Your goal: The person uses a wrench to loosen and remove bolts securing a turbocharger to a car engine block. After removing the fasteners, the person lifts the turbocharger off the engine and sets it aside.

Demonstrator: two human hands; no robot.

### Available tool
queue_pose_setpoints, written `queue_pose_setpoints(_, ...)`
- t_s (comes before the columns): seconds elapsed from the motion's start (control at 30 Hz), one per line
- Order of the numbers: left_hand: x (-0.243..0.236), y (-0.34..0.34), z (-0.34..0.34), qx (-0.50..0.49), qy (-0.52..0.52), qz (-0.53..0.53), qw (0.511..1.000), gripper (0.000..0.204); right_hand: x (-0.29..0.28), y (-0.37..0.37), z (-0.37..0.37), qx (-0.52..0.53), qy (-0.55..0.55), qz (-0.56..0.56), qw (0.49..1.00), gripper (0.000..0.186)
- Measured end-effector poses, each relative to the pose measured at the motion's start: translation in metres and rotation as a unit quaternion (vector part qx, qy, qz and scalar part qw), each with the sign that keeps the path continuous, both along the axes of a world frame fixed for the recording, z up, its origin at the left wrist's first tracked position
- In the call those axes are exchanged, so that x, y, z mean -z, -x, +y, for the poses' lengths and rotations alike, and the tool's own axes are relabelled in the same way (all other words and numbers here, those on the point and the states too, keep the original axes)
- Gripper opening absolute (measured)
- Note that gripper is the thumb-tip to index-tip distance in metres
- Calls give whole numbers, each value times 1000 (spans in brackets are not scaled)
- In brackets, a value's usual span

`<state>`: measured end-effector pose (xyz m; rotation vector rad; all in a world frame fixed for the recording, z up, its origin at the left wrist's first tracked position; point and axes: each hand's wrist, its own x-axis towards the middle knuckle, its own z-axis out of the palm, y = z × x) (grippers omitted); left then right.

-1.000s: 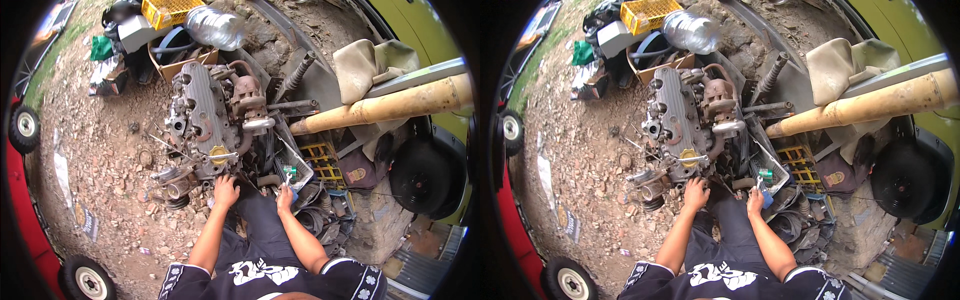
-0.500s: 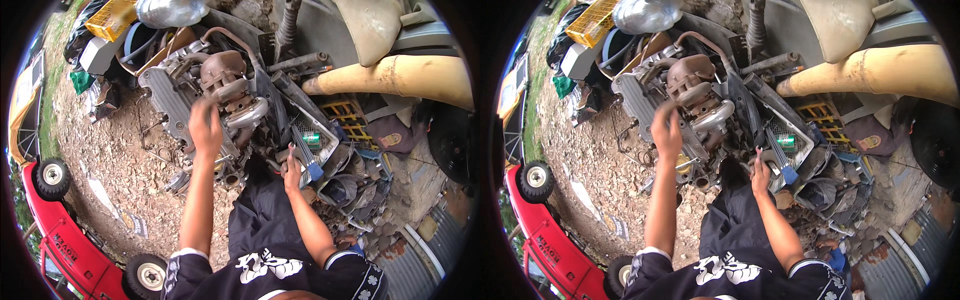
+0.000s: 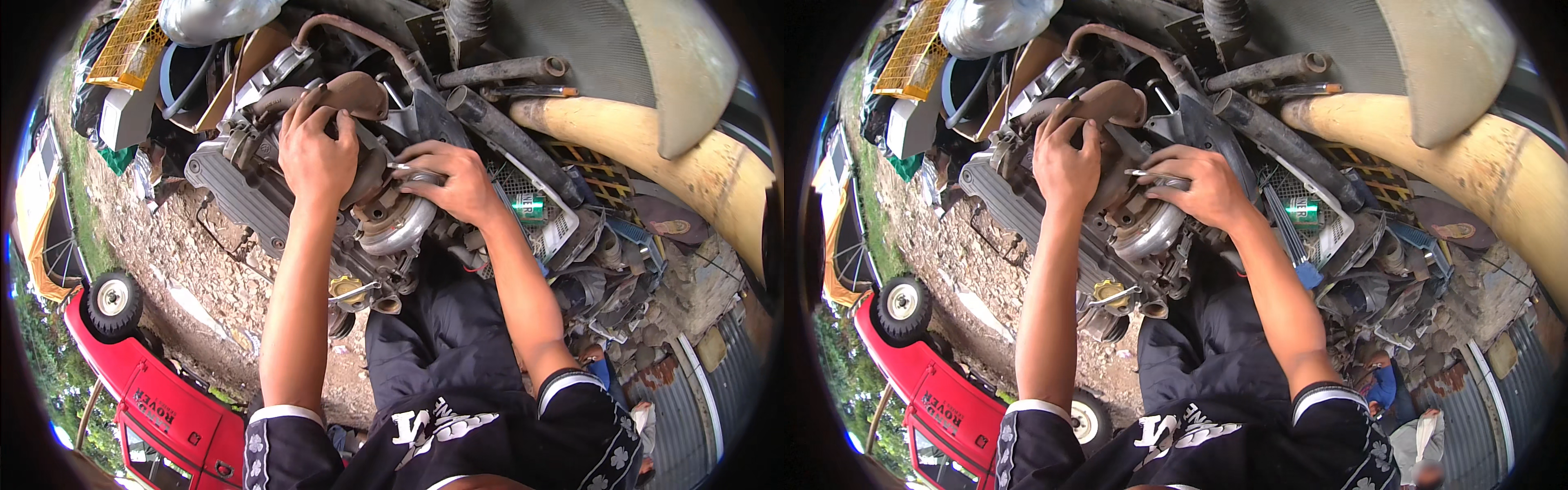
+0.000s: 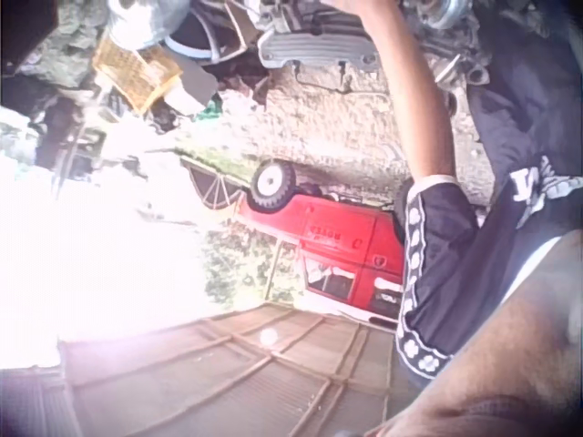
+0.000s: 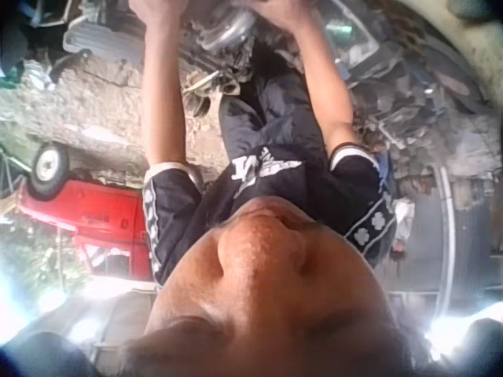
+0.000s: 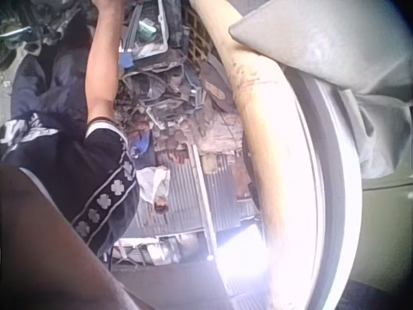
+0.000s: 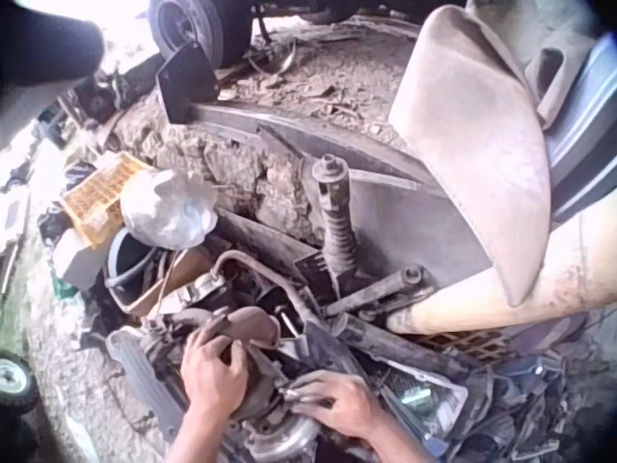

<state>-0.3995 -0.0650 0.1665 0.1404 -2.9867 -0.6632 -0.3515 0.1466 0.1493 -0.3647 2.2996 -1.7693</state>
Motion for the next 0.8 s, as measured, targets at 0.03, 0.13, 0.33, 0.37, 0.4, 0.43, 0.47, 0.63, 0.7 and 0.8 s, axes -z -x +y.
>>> queue_pose_setpoints(0.03,0,1,-1,3,-5,3,1000,25,4,8,-2,-19,5,5,1000,23)
queue_pose_setpoints(0.13,1,0,-2,5,-14,4,1000,23,18,24,-3,-68,27,13,997,25)
queue_pose_setpoints(0.33,-1,2,-6,12,-25,-3,1000,23,31,33,-5,-116,31,16,993,27)
queue_pose_setpoints(0.37,-1,2,-7,13,-27,-3,1000,23,33,33,-4,-110,25,25,993,26)
queue_pose_setpoints(0.4,-1,3,-6,17,-28,-6,999,23,34,31,-3,-105,18,35,994,26)
queue_pose_setpoints(0.43,-1,3,-7,22,-30,-4,999,23,36,29,-3,-99,12,44,994,25)
queue_pose_setpoints(0.47,0,4,-7,27,-33,-3,999,22,39,26,-2,-80,48,27,995,24)
queue_pose_setpoints(0.63,-1,4,-6,28,-46,2,999,19,60,8,15,107,53,-224,967,20)
queue_pose_setpoints(0.7,-2,4,-6,25,-55,-1,998,17,72,8,28,103,99,-190,971,37)
queue_pose_setpoints(0.8,0,5,-7,30,-60,6,998,17,73,9,41,5,11,-207,978,35)
